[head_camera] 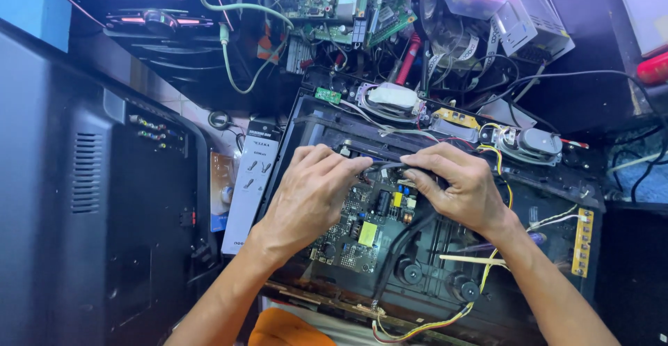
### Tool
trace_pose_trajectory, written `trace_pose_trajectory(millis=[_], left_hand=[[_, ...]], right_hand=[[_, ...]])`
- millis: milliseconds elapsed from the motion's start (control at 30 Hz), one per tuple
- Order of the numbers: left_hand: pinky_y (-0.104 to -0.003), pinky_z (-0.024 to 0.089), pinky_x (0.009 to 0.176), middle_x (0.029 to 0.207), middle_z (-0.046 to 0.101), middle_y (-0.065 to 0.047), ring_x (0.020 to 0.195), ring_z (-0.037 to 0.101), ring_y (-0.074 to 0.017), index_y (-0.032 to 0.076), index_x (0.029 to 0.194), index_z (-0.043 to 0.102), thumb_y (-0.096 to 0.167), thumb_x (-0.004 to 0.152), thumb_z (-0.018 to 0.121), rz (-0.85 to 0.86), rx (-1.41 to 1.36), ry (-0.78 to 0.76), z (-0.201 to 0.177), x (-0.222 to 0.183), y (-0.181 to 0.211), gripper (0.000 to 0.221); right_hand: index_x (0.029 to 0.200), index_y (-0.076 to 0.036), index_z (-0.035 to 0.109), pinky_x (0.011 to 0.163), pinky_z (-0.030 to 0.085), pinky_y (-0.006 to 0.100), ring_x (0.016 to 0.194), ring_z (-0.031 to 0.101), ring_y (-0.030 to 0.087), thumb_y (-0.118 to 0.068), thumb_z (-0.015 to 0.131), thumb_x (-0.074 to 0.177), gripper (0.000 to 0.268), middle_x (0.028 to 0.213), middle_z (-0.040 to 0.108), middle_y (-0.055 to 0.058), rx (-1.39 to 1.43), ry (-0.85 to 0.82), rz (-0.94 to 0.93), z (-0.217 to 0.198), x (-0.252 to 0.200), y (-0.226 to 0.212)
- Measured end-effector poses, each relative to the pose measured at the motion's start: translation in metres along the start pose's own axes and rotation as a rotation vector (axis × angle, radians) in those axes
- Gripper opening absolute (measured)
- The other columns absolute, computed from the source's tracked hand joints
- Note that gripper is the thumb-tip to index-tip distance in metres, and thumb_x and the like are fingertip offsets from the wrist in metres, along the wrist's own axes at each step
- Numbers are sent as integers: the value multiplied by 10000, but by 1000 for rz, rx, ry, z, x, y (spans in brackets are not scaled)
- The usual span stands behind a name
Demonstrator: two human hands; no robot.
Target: Repairing the internal components of a television by connecting cables and using a screwdriver
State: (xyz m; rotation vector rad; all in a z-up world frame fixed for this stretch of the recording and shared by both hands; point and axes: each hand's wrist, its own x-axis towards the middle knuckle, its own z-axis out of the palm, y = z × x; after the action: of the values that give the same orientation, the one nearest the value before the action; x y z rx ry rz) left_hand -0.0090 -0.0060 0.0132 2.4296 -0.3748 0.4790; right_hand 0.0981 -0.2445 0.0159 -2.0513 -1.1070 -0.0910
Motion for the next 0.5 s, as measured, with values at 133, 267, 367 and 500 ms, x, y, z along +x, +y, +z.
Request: trace_pose_trajectory(millis=[133,267,367,500], left_hand=[[-365,456,932,851,714,-38,912,655,-203,135,1174,691,106,985,642,10,-3,20,3,-8,-3,197],[-358,461,938,852,719,-42,901,658,-187,143,1194,704,112,1009,617,0,-25,29,12,-14,-6,207],[-360,469,935,856,718,-37,901,664,-188,153,1208,701,112,1009,622,11,-23,55,16,-15,-6,218],[-360,477,928,858,712,-32,905,673,-193,156,1202,697,124,1008,630,32,-12,93,20,-15,-6,208]], right_hand=[[1053,-120,793,688,585,379,819,747,317,-116,753,920,139,931,742,94,5,-7,-29,2,2,-5],[1018,-110,793,687,582,390,815,745,327,-103,753,919,107,921,743,99,12,-19,-49,0,2,-7],[1008,-107,793,682,579,394,801,743,327,-104,755,921,95,915,747,100,16,-20,-56,-1,2,-5],[1013,-117,793,682,571,396,811,742,322,-113,749,930,93,920,749,94,16,-22,-56,-1,1,0]])
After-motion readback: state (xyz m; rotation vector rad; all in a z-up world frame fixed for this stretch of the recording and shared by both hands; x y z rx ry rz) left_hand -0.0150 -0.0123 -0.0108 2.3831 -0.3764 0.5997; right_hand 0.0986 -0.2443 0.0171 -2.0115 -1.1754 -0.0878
